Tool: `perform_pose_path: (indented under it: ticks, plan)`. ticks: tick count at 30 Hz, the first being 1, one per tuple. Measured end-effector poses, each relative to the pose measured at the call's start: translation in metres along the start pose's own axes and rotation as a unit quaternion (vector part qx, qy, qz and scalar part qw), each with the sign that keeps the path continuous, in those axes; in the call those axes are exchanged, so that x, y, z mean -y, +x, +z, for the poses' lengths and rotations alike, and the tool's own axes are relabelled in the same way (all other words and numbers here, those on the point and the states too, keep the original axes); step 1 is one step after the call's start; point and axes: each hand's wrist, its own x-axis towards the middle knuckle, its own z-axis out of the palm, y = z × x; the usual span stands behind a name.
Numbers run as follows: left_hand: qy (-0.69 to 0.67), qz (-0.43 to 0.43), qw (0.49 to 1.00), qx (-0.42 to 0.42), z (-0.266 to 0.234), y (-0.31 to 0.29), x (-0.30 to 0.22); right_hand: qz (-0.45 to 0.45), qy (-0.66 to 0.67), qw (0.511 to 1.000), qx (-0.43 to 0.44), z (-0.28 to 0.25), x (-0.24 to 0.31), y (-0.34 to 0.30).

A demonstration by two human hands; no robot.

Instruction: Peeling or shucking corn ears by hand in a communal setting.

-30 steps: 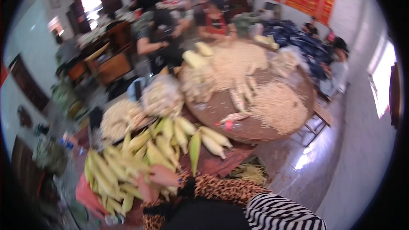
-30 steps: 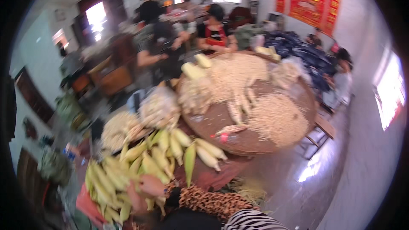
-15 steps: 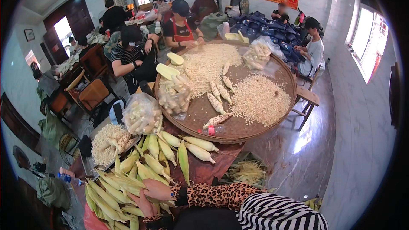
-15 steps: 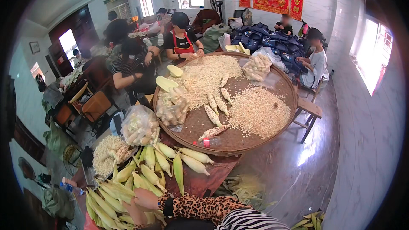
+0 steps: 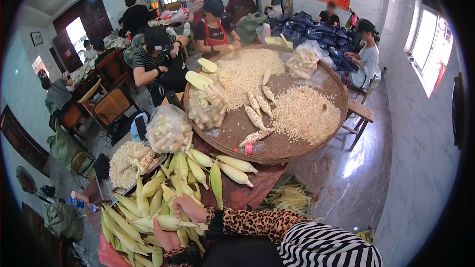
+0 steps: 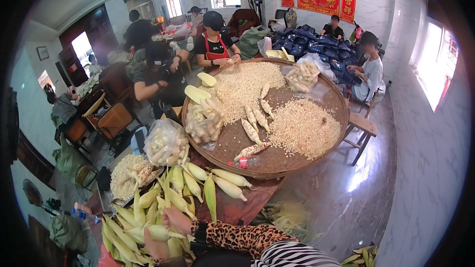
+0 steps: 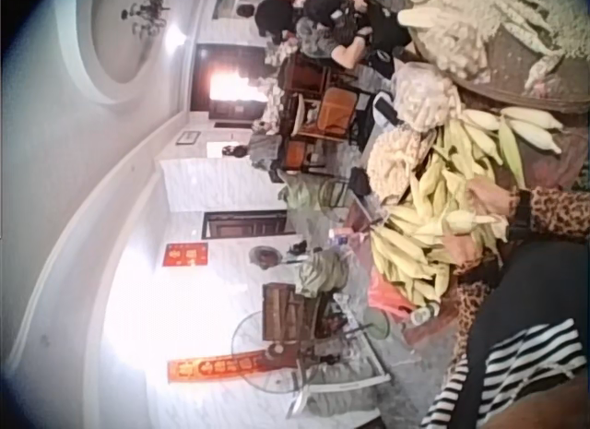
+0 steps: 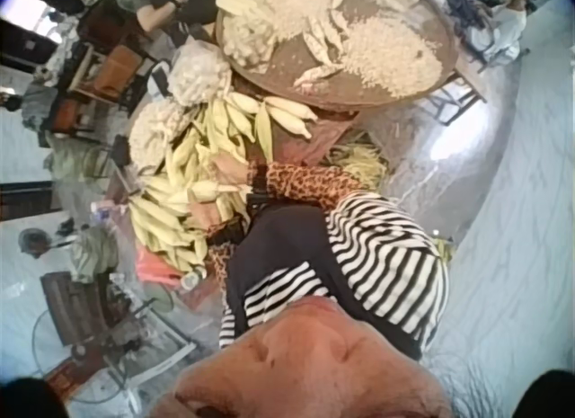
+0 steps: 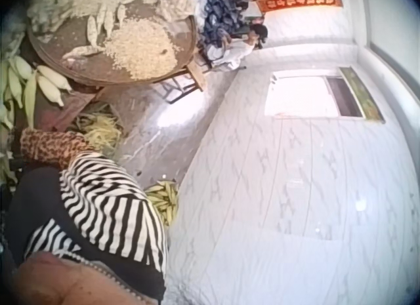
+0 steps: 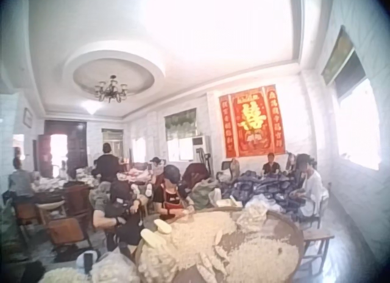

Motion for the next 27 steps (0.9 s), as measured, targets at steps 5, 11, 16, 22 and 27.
perform_pose_path:
  ticks: [5,11,16,22,27]
  plan:
    - [-0.019,-0.049,0.999,0.016,0.006,-0.006,-0.023,0.098,0.054,0.994,0.021,-0.005,0.007,-0.014]
    - [-0.127,-0.095,0.985,0.068,-0.002,0.012,-0.014,0.121,0.023,0.992,0.011,0.011,0.019,-0.028]
    - [-0.18,-0.137,0.972,0.06,0.007,0.007,-0.016,0.114,0.021,0.993,0.013,0.004,0.019,-0.036]
    - [-0.159,-0.064,0.983,-0.068,-0.079,0.037,-0.018,0.107,0.037,0.993,0.022,0.004,0.068,-0.064]
    - [0.023,0.056,0.994,-0.095,0.013,-0.019,-0.042,0.008,-0.165,0.985,0.039,0.005,0.047,-0.038]
